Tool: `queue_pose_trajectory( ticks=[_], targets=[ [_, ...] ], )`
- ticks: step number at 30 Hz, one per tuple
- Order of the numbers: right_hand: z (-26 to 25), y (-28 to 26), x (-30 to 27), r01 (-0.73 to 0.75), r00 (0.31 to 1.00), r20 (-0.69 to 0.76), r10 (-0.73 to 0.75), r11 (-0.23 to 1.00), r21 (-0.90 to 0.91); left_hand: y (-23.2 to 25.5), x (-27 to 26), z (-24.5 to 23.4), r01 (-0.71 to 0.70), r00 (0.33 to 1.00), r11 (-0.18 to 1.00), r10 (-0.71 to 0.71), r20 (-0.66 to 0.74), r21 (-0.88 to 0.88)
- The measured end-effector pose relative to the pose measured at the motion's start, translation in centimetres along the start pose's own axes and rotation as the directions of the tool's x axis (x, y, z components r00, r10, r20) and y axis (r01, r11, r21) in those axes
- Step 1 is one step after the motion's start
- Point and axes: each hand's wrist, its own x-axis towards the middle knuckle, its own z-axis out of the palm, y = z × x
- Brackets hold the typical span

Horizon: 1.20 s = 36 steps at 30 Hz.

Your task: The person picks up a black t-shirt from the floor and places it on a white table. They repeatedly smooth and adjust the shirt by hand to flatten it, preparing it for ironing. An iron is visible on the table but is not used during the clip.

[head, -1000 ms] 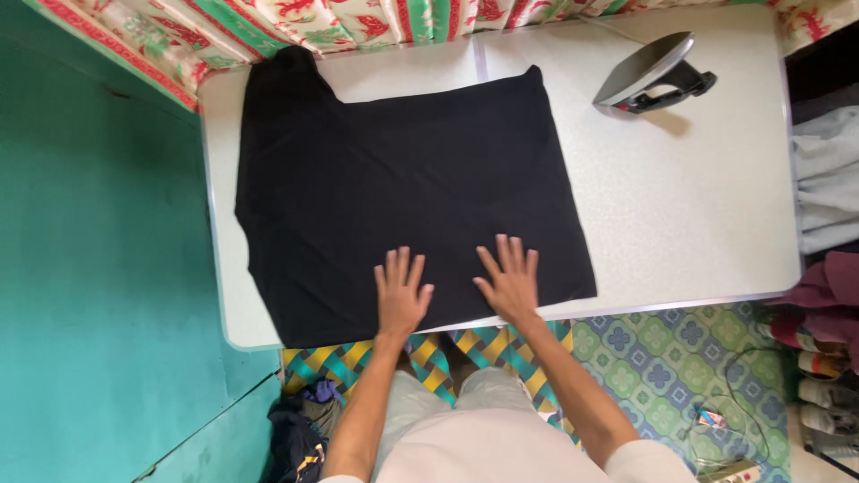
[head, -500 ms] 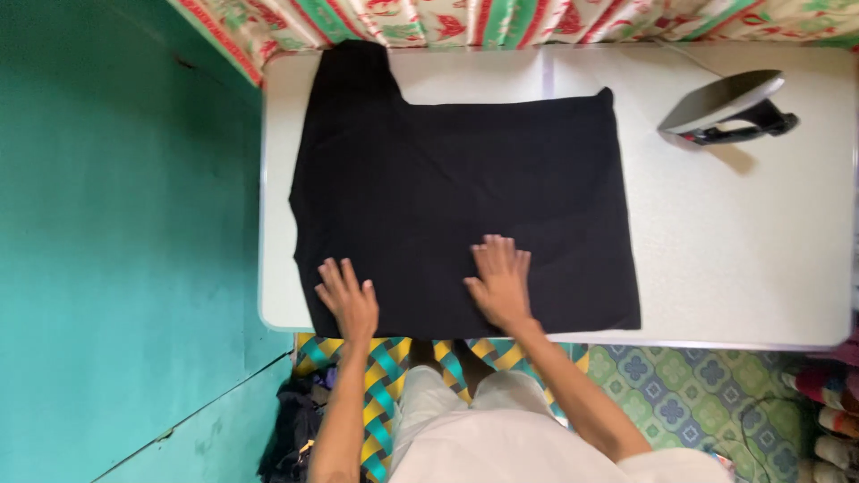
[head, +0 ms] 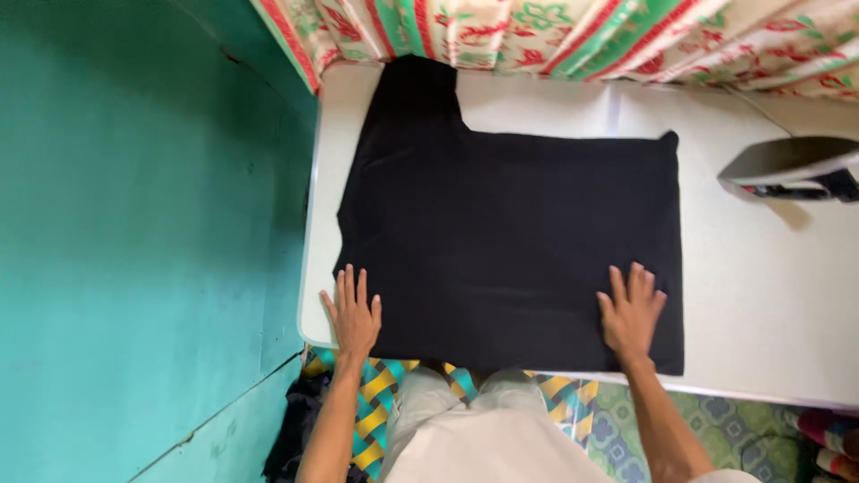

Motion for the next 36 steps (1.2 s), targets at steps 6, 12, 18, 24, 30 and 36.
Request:
queue_pose_trajectory(
  ticks=[6,12,18,24,30,36],
  targets=[
    [1.8,-12.0,7.0,-0.034,0.999,0.006,0.034,0.972,0.231,-0.4,7.5,2.3,-0.120,0.969,0.971,0.069,-0.238,-0.208],
    [2.7,-31.6,13.7,0.284,0.937,0.103,-0.333,0.900,0.332,4.0,14.6,1.0,-0.222,0.974,0.970,0.216,-0.066,-0.104],
    [1.4,-19.4,14.5,0.051,0.997,0.054,-0.051,0.999,0.000,1.6,15.1,0.6,-0.128,0.990,0.990,0.125,-0.060,-0.057],
    [3.1,-4.5,13.1,-0.323,0.946,0.038,0.321,0.946,0.032,1.8,15.6,0.5,-0.115,0.992,0.991,0.111,-0.067,-0.064],
    [2.3,-10.9,18.4,-0.205,0.974,-0.059,0.220,0.960,0.192,1.9,18.1,0.6,-0.107,0.957,0.993,0.087,-0.276,-0.058],
    [3.3,-31.3,25.4,0.430,0.888,-0.207,-0.410,0.901,0.064,2.5,27.1,1.5,-0.409,0.893,0.862,0.310,-0.327,-0.299]
  ],
)
